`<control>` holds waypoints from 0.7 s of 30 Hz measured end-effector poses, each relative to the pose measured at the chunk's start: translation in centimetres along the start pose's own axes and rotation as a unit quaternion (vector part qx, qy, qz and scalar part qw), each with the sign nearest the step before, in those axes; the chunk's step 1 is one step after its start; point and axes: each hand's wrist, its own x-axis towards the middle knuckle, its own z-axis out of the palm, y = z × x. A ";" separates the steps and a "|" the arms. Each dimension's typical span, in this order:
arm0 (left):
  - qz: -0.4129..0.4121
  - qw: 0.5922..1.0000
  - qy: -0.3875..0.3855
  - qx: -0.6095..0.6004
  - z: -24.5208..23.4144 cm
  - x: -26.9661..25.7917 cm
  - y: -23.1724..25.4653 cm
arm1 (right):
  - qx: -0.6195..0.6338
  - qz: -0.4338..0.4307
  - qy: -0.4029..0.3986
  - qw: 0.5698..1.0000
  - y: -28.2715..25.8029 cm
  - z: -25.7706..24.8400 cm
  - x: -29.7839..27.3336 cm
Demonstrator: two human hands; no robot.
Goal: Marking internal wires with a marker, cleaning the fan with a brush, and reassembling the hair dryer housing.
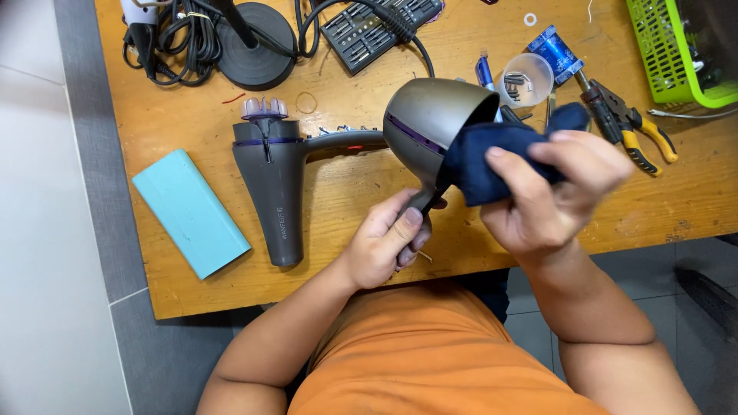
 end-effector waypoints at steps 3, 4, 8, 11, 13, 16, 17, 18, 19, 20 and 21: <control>0.026 0.999 -0.013 0.036 0.1 0.1 -1.3 | 0.140 -0.014 -0.112 0.984 -0.5 1.5 0.7; 0.056 0.996 0.008 0.065 0.0 0.4 -1.7 | 0.184 0.009 -0.128 0.975 -0.2 2.0 0.1; 0.069 0.985 0.049 0.149 -0.9 0.6 -0.4 | 0.357 0.131 -0.281 0.881 1.1 2.0 -2.1; 0.057 0.974 0.056 0.211 -0.9 -0.1 1.5 | 0.421 0.171 -0.375 0.808 1.9 -0.6 -1.3; 0.058 0.971 0.065 0.224 -0.7 -0.1 1.9 | 0.413 0.209 -0.366 0.808 1.7 -1.0 -2.5; 0.067 0.965 0.081 0.240 -0.6 0.1 2.0 | 0.449 0.288 -0.285 0.797 0.9 0.0 -2.9; 0.076 0.963 0.086 0.244 -0.6 0.3 2.0 | 0.488 0.327 -0.210 0.782 0.5 0.6 -2.8; 0.077 0.963 0.086 0.244 -0.5 0.5 2.3 | 0.488 0.326 -0.210 0.782 1.1 1.4 -3.4; 0.069 0.961 0.074 0.256 -0.4 0.6 2.5 | 0.548 0.370 -0.137 0.738 1.7 2.2 -4.0; 0.060 0.960 0.062 0.267 -0.3 0.7 2.7 | 0.601 0.409 -0.063 0.683 2.2 3.0 -4.7; 0.059 0.960 0.063 0.267 -0.1 0.7 2.5 | 0.602 0.410 -0.063 0.683 1.3 3.0 -4.0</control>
